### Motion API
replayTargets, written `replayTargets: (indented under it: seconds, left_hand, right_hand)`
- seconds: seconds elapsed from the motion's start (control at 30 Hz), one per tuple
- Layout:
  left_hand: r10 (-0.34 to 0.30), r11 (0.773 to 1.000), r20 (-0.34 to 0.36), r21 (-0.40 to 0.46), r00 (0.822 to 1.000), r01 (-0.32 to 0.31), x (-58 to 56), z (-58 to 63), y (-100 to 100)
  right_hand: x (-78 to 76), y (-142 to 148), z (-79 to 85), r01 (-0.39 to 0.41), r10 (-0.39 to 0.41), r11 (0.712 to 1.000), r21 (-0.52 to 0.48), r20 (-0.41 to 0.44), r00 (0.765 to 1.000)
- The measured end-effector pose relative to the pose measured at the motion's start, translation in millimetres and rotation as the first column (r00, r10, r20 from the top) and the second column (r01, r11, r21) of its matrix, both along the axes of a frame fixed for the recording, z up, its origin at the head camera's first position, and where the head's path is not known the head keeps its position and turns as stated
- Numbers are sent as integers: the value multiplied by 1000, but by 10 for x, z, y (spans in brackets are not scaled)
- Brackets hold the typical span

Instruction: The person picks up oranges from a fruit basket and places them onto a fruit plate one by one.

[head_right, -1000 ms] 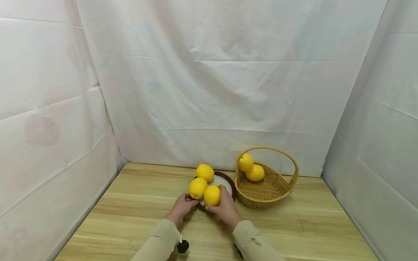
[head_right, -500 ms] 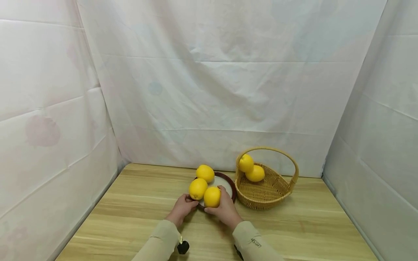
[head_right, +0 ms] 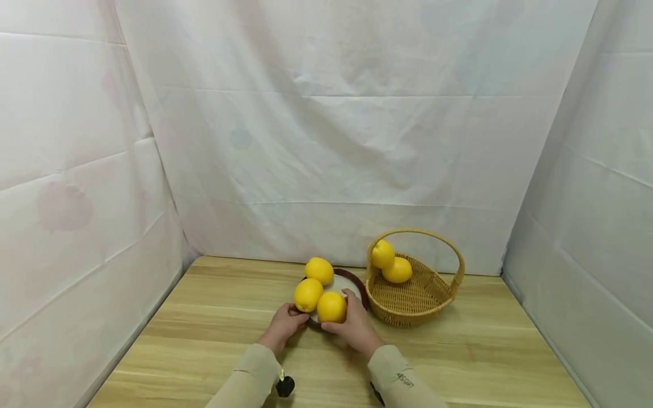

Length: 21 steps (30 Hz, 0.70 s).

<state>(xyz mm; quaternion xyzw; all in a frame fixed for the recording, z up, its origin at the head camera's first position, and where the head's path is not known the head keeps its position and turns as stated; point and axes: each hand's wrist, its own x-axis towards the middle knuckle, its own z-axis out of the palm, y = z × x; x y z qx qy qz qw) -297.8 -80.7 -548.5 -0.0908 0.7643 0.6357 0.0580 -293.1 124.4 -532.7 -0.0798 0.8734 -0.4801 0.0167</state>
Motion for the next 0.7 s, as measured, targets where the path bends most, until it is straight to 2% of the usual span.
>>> replayTargets:
  seconds: [0.13, 0.43, 0.7]
  left_hand:
    - [2, 1000, 6, 4, 1000, -2, -19, -30, -1]
    - [-17, 1000, 1, 4, 1000, 16, 47, 30, -25]
    - [-11, 1000, 8, 13, 1000, 11, 29, 31, -33]
  right_hand:
    - [26, 23, 29, -2, 2, 1000, 10, -4, 1000]
    - [110, 69, 150, 20, -20, 1000, 6, -16, 1000]
    - [143, 94, 270, 13, -13, 1000, -15, -21, 1000]
